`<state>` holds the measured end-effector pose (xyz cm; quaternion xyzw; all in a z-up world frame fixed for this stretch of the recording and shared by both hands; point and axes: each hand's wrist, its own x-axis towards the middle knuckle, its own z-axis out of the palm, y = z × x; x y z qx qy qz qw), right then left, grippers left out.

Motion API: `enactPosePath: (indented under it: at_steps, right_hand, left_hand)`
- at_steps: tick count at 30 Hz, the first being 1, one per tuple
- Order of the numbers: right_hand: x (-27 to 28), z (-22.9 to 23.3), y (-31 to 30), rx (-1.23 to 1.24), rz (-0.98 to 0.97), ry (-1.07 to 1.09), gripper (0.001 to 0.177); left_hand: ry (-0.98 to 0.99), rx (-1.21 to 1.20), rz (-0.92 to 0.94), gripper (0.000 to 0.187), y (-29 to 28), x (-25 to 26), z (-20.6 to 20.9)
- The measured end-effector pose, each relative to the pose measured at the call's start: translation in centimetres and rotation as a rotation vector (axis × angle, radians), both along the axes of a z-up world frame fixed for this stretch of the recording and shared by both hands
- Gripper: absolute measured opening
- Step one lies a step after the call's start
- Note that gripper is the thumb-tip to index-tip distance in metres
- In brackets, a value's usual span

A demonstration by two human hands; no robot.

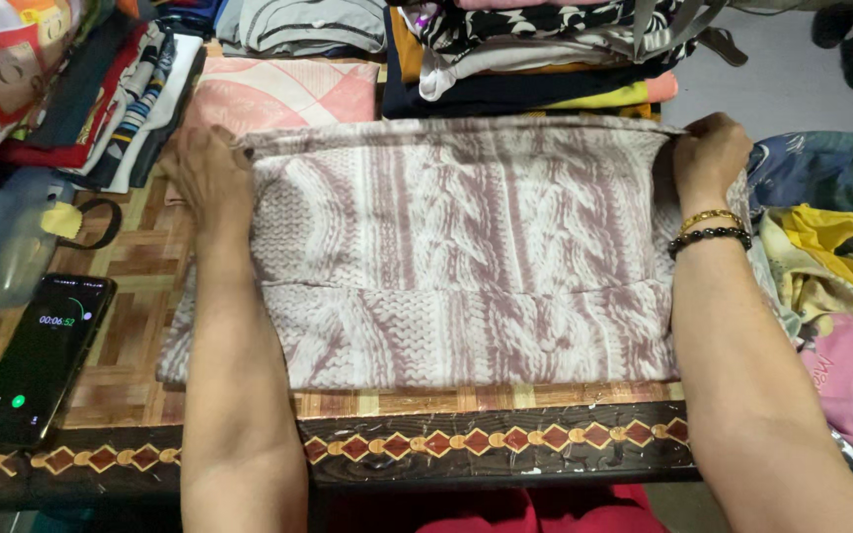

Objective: The person folds a patterned garment by smoothing it flat on a table, folding the sides toward the center, and سپس folding it into a smaller rectangle.

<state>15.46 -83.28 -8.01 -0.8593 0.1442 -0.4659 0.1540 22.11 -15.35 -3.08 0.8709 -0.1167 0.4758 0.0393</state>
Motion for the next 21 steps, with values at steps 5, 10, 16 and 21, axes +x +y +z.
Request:
enactPosePath:
  at_steps: [5, 10, 16, 21]
  right_hand:
    - [0.2, 1.3, 0.0, -0.003, -0.041, -0.051, 0.015]
    - [-1.7, 3.1, 0.0, -0.024, -0.033, 0.036, 0.02]
    - [-5.3, 5.3, -2.5, -0.208, -0.039, 0.136, 0.018]
    - [-10.4, 7.6, -6.2, -0.471, -0.057, 0.183, 0.035]
  left_hand:
    - [0.151, -0.295, 0.021, 0.018, -0.3, 0.5, 0.2]
    - [0.065, -0.304, 0.1, 0.014, -0.9, -0.1, 1.4]
    - [-0.041, -0.422, 0.021, 0.021, -0.4, -0.7, 4.4]
    - [0.357, -1.154, -0.502, 0.022, -0.9, -4.3, 9.7]
